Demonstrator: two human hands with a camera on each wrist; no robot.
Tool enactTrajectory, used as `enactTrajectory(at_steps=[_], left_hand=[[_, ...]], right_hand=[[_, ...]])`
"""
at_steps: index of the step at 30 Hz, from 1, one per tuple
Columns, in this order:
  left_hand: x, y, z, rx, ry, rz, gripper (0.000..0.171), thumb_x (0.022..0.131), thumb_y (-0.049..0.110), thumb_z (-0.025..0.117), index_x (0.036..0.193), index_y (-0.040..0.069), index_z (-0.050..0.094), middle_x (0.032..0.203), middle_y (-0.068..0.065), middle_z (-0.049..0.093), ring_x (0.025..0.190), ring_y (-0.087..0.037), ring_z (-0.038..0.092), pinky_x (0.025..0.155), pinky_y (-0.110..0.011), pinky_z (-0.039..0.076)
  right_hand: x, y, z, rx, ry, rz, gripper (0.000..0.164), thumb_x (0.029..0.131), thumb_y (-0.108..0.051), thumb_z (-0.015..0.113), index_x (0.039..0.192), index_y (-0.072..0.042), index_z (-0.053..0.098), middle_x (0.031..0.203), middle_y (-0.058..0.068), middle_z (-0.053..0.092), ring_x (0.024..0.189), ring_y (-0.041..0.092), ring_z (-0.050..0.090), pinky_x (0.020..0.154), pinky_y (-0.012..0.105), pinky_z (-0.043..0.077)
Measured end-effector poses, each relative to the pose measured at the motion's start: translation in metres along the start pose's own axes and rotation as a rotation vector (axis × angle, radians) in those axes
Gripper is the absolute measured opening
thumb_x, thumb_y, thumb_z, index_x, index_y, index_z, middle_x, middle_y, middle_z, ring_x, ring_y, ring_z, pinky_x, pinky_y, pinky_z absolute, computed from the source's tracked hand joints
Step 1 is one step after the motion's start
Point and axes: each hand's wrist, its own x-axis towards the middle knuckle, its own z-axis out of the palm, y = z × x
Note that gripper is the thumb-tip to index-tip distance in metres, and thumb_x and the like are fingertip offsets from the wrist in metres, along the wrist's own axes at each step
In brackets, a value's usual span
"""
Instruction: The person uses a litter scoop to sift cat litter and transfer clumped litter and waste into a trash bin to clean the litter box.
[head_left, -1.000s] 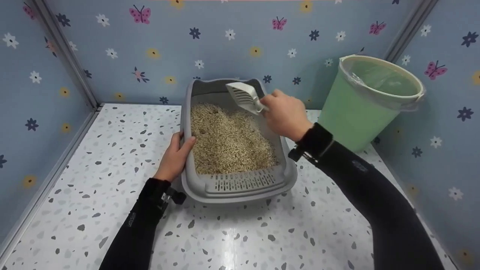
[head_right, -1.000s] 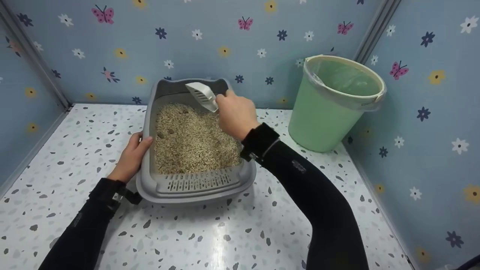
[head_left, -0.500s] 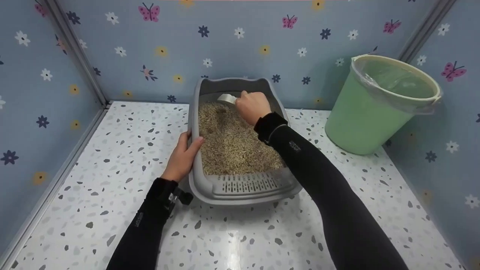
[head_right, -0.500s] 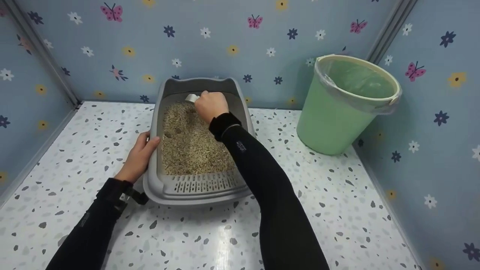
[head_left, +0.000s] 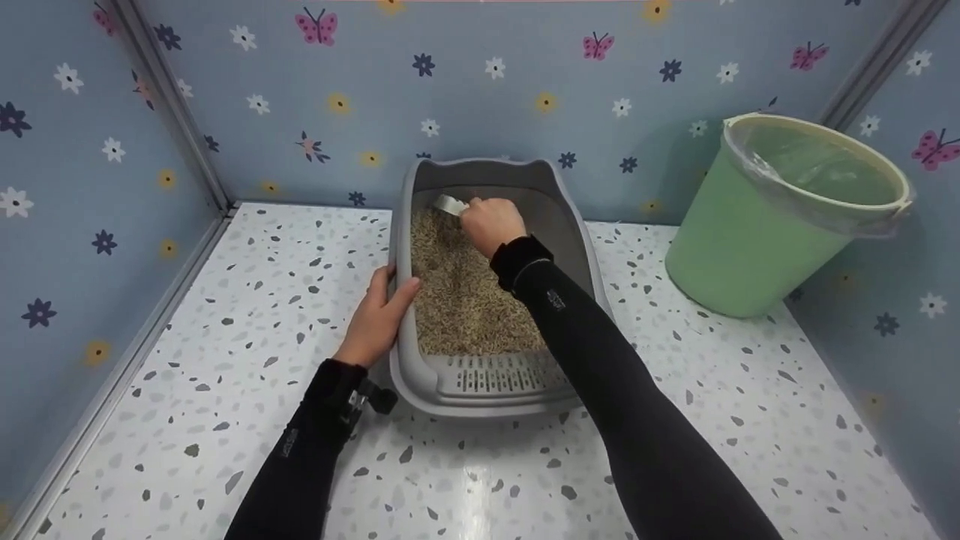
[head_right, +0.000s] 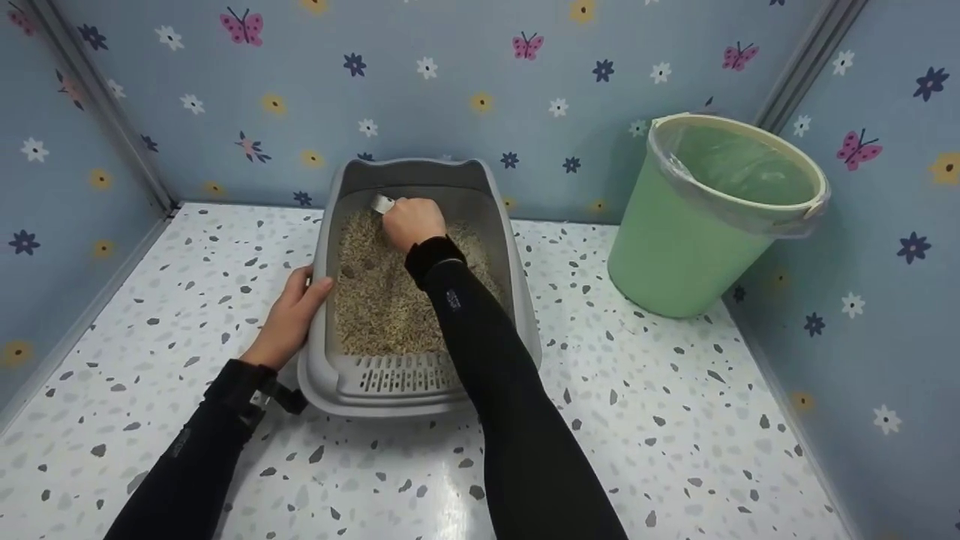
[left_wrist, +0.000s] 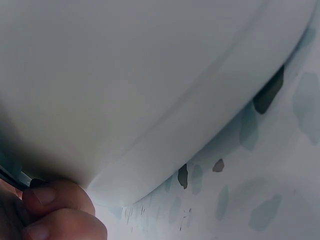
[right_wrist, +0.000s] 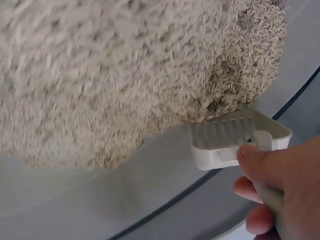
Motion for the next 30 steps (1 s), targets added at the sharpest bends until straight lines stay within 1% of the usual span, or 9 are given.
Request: enactTrajectory(at_steps=[5, 10, 14, 17, 20, 23, 25, 27, 30], left_hand=[[-0.001, 0.002, 0.002, -0.004, 0.007, 0.002, 0.087, 0.113, 0.066, 0.051, 0.177, 0.013, 0.024, 0.179, -0.021, 0.032, 0.162, -0.04, 0.035, 0.132, -0.056, 0.028], [-0.001, 0.001, 0.001, -0.008, 0.004, 0.004, 0.088, 0.114, 0.066, 0.051, 0.177, 0.012, 0.023, 0.178, -0.021, 0.032, 0.162, -0.04, 0.035, 0.132, -0.055, 0.028], [-0.001, 0.001, 0.001, -0.024, -0.012, 0.016, 0.088, 0.115, 0.064, 0.049, 0.178, 0.01, 0.019, 0.181, -0.02, 0.026, 0.164, -0.039, 0.031, 0.133, -0.056, 0.026], [0.0, 0.001, 0.0, -0.032, -0.018, 0.023, 0.088, 0.115, 0.064, 0.048, 0.178, 0.009, 0.019, 0.181, -0.019, 0.024, 0.164, -0.039, 0.032, 0.133, -0.055, 0.025], [0.001, 0.001, 0.0, -0.034, -0.015, 0.024, 0.089, 0.115, 0.064, 0.049, 0.178, 0.009, 0.019, 0.181, -0.02, 0.026, 0.162, -0.039, 0.035, 0.132, -0.056, 0.027], [0.001, 0.0, -0.001, -0.031, -0.013, 0.017, 0.088, 0.115, 0.064, 0.049, 0.178, 0.011, 0.02, 0.18, -0.02, 0.028, 0.162, -0.039, 0.035, 0.132, -0.055, 0.027], [0.0, 0.0, -0.001, -0.031, -0.016, 0.014, 0.087, 0.115, 0.064, 0.049, 0.178, 0.012, 0.02, 0.18, -0.02, 0.028, 0.163, -0.039, 0.034, 0.133, -0.055, 0.026], [0.0, 0.0, 0.0, -0.022, -0.014, 0.011, 0.087, 0.115, 0.065, 0.048, 0.178, 0.012, 0.02, 0.181, -0.019, 0.028, 0.164, -0.039, 0.032, 0.133, -0.055, 0.025], [0.0, 0.0, 0.002, -0.013, -0.01, 0.011, 0.088, 0.114, 0.066, 0.048, 0.178, 0.012, 0.021, 0.18, -0.019, 0.029, 0.164, -0.04, 0.032, 0.134, -0.055, 0.025]], right_hand=[[-0.001, 0.0, -0.005, 0.064, -0.026, -0.028, 0.023, 0.115, -0.011, 0.064, 0.106, -0.002, 0.085, 0.104, 0.015, 0.079, 0.091, 0.032, 0.077, 0.085, 0.047, 0.066], [-0.007, -0.004, -0.019, 0.108, -0.11, -0.095, 0.026, 0.116, -0.008, 0.061, 0.106, -0.002, 0.084, 0.108, 0.015, 0.079, 0.097, 0.033, 0.077, 0.091, 0.047, 0.064], [-0.013, -0.009, -0.032, 0.123, -0.15, -0.159, 0.027, 0.116, -0.008, 0.06, 0.103, -0.002, 0.083, 0.107, 0.015, 0.079, 0.095, 0.031, 0.077, 0.091, 0.045, 0.065], [-0.014, -0.011, -0.044, 0.161, -0.197, -0.174, 0.025, 0.115, -0.007, 0.061, 0.101, -0.002, 0.081, 0.105, 0.016, 0.079, 0.094, 0.033, 0.077, 0.091, 0.045, 0.065], [-0.012, -0.01, -0.053, 0.243, -0.262, -0.147, 0.022, 0.114, -0.006, 0.062, 0.097, -0.004, 0.077, 0.101, 0.015, 0.077, 0.094, 0.033, 0.075, 0.09, 0.045, 0.064], [-0.009, -0.006, -0.061, 0.349, -0.313, -0.066, 0.022, 0.113, -0.006, 0.062, 0.092, -0.008, 0.068, 0.092, 0.012, 0.069, 0.087, 0.031, 0.07, 0.081, 0.042, 0.057], [-0.01, -0.001, -0.064, 0.415, -0.328, -0.004, 0.024, 0.113, -0.007, 0.059, 0.089, -0.011, 0.061, 0.086, 0.009, 0.06, 0.081, 0.028, 0.061, 0.077, 0.042, 0.049], [-0.013, 0.005, -0.066, 0.465, -0.338, 0.035, 0.028, 0.114, -0.009, 0.058, 0.086, -0.013, 0.054, 0.082, 0.006, 0.051, 0.076, 0.025, 0.051, 0.076, 0.041, 0.042], [-0.018, 0.015, -0.064, 0.509, -0.341, 0.018, 0.04, 0.112, -0.008, 0.058, 0.077, -0.016, 0.041, 0.073, 0.001, 0.033, 0.065, 0.019, 0.031, 0.07, 0.038, 0.031]])
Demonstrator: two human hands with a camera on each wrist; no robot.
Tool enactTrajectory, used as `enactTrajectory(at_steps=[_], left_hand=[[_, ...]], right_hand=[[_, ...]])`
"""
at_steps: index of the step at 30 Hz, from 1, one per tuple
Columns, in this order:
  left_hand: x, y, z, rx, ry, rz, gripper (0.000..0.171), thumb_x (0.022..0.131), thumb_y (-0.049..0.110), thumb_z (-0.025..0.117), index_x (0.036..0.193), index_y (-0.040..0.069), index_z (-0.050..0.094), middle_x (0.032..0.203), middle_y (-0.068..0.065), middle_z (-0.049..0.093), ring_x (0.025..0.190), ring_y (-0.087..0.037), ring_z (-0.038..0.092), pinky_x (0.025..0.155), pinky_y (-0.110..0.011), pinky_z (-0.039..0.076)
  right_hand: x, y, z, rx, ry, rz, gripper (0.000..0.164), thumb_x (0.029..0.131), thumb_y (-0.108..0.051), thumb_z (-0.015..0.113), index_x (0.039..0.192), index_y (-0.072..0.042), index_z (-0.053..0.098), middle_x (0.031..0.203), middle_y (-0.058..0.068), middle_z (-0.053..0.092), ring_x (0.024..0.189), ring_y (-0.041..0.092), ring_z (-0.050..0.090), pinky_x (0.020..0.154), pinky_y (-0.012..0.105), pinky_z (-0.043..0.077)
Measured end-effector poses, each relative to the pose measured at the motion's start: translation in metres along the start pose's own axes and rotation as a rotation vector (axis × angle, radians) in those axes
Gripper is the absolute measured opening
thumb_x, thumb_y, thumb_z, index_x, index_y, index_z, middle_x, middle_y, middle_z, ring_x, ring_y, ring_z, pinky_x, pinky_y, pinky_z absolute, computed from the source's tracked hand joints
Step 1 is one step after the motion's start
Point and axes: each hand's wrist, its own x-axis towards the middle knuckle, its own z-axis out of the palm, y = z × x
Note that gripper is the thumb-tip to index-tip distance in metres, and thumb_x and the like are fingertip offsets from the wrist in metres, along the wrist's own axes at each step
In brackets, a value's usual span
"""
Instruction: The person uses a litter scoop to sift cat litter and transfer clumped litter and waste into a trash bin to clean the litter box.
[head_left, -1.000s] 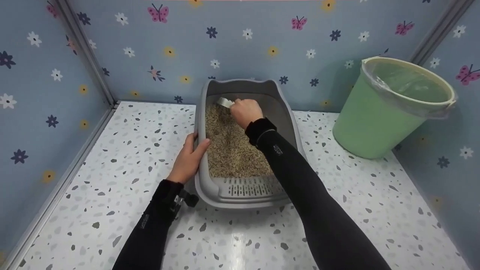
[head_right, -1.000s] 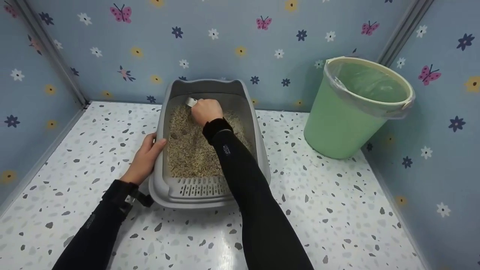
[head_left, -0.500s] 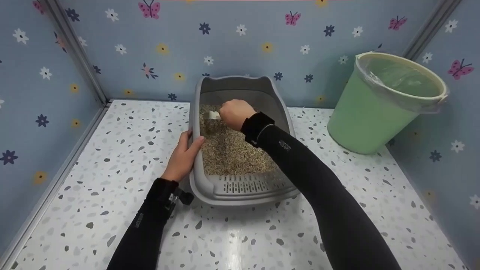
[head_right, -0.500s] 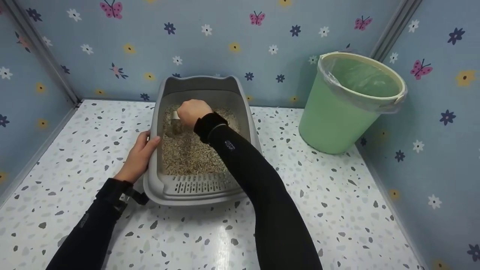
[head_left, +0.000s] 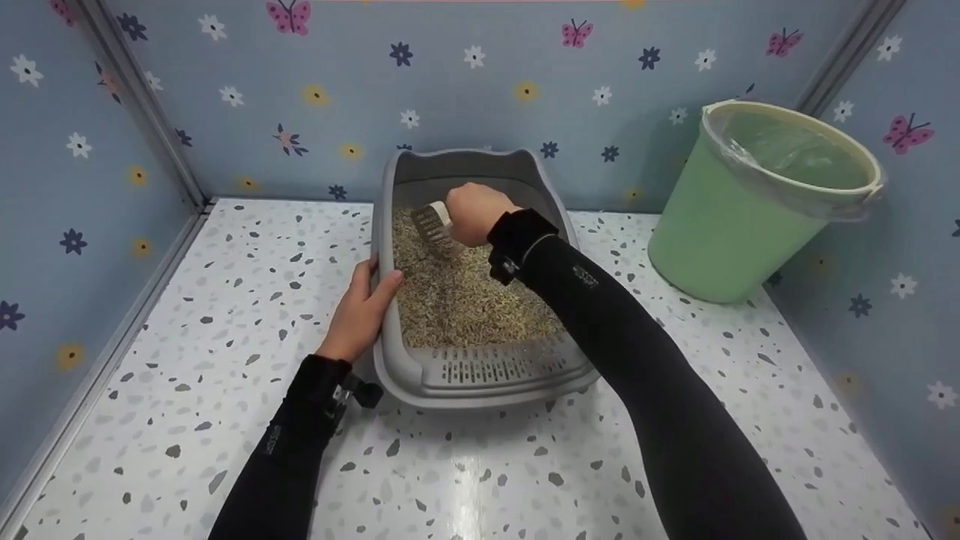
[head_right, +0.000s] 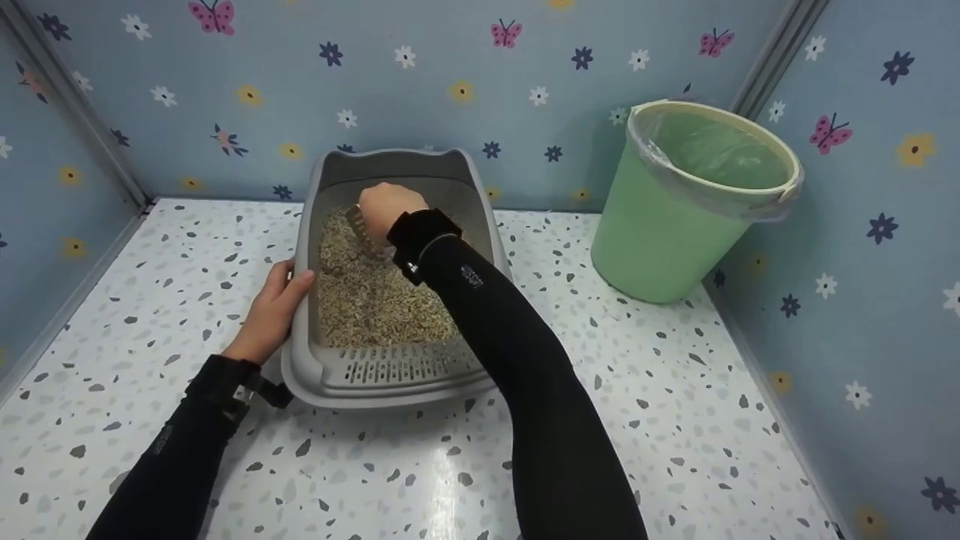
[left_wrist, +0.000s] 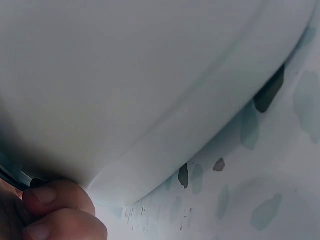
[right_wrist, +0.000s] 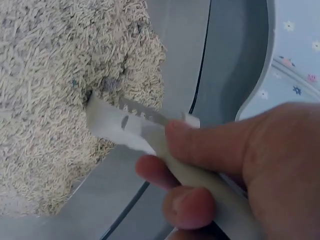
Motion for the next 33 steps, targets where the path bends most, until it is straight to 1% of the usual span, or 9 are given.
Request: enactTrajectory(at_steps=[4, 11, 18, 19, 23, 26, 30, 32, 33], left_hand=[[0.001, 0.001, 0.001, 0.01, 0.006, 0.001, 0.088, 0.114, 0.066, 0.049, 0.178, 0.013, 0.022, 0.18, -0.019, 0.03, 0.163, -0.04, 0.033, 0.133, -0.056, 0.026], [0.001, 0.002, 0.001, 0.018, 0.002, 0.003, 0.088, 0.114, 0.067, 0.048, 0.178, 0.012, 0.022, 0.18, -0.019, 0.029, 0.162, -0.04, 0.034, 0.132, -0.056, 0.028], [0.002, 0.004, 0.0, -0.006, -0.018, 0.012, 0.088, 0.115, 0.065, 0.048, 0.177, 0.009, 0.022, 0.179, -0.021, 0.029, 0.162, -0.039, 0.036, 0.132, -0.056, 0.028], [0.002, 0.004, 0.0, -0.003, -0.015, 0.012, 0.087, 0.115, 0.065, 0.048, 0.176, 0.009, 0.023, 0.179, -0.022, 0.03, 0.161, -0.039, 0.036, 0.132, -0.055, 0.028], [0.002, 0.004, 0.0, 0.0, 0.0, 0.006, 0.086, 0.115, 0.065, 0.049, 0.176, 0.009, 0.025, 0.176, -0.022, 0.035, 0.159, -0.039, 0.04, 0.131, -0.055, 0.029], [0.003, 0.004, -0.001, 0.005, 0.004, 0.002, 0.086, 0.114, 0.065, 0.049, 0.176, 0.01, 0.026, 0.174, -0.023, 0.038, 0.156, -0.039, 0.042, 0.13, -0.054, 0.031], [0.003, 0.003, -0.001, 0.014, 0.014, 0.002, 0.086, 0.113, 0.067, 0.05, 0.175, 0.011, 0.028, 0.171, -0.024, 0.041, 0.154, -0.041, 0.044, 0.129, -0.056, 0.032], [0.002, 0.004, -0.001, 0.016, 0.014, 0.004, 0.088, 0.112, 0.069, 0.05, 0.175, 0.011, 0.028, 0.171, -0.025, 0.041, 0.155, -0.042, 0.044, 0.128, -0.057, 0.033], [0.002, 0.005, 0.0, 0.015, 0.012, 0.004, 0.089, 0.112, 0.07, 0.05, 0.175, 0.011, 0.028, 0.171, -0.025, 0.041, 0.155, -0.042, 0.043, 0.128, -0.057, 0.033]], right_hand=[[0.004, 0.007, -0.003, 0.013, -0.04, -0.039, 0.052, 0.109, -0.005, 0.06, 0.068, -0.018, 0.03, 0.067, -0.002, 0.019, 0.06, 0.014, 0.015, 0.066, 0.037, 0.021], [0.0, 0.007, -0.019, 0.058, -0.107, 0.082, 0.04, 0.104, 0.002, 0.051, 0.073, -0.018, 0.034, 0.072, -0.001, 0.021, 0.064, 0.017, 0.019, 0.066, 0.037, 0.027], [-0.026, 0.011, -0.055, 0.066, -0.224, 0.178, 0.037, 0.111, -0.008, 0.048, 0.074, -0.018, 0.045, 0.069, 0.001, 0.041, 0.064, 0.019, 0.028, 0.068, 0.039, 0.031], [-0.028, 0.012, -0.06, 0.064, -0.259, 0.174, 0.038, 0.111, -0.01, 0.047, 0.074, -0.018, 0.046, 0.069, 0.001, 0.042, 0.064, 0.019, 0.029, 0.069, 0.039, 0.031], [-0.027, 0.016, -0.072, -0.119, -0.44, -0.032, 0.043, 0.118, -0.016, 0.047, 0.075, -0.016, 0.045, 0.07, 0.001, 0.036, 0.068, 0.019, 0.025, 0.075, 0.041, 0.03], [-0.022, 0.015, -0.071, -0.166, -0.519, -0.128, 0.042, 0.117, -0.02, 0.051, 0.075, -0.013, 0.052, 0.068, -0.001, 0.038, 0.065, 0.018, 0.028, 0.075, 0.039, 0.031], [-0.014, 0.005, -0.056, -0.005, -0.517, -0.012, 0.034, 0.112, -0.019, 0.055, 0.08, -0.012, 0.067, 0.064, -0.004, 0.044, 0.058, 0.014, 0.034, 0.066, 0.032, 0.032], [-0.01, -0.003, -0.046, 0.036, -0.508, 0.048, 0.033, 0.11, -0.017, 0.056, 0.08, -0.012, 0.068, 0.062, -0.004, 0.045, 0.056, 0.013, 0.035, 0.062, 0.031, 0.031], [-0.007, -0.008, -0.041, -0.002, -0.508, 0.035, 0.034, 0.11, -0.015, 0.055, 0.078, -0.012, 0.066, 0.061, -0.004, 0.044, 0.056, 0.013, 0.035, 0.062, 0.03, 0.031]])
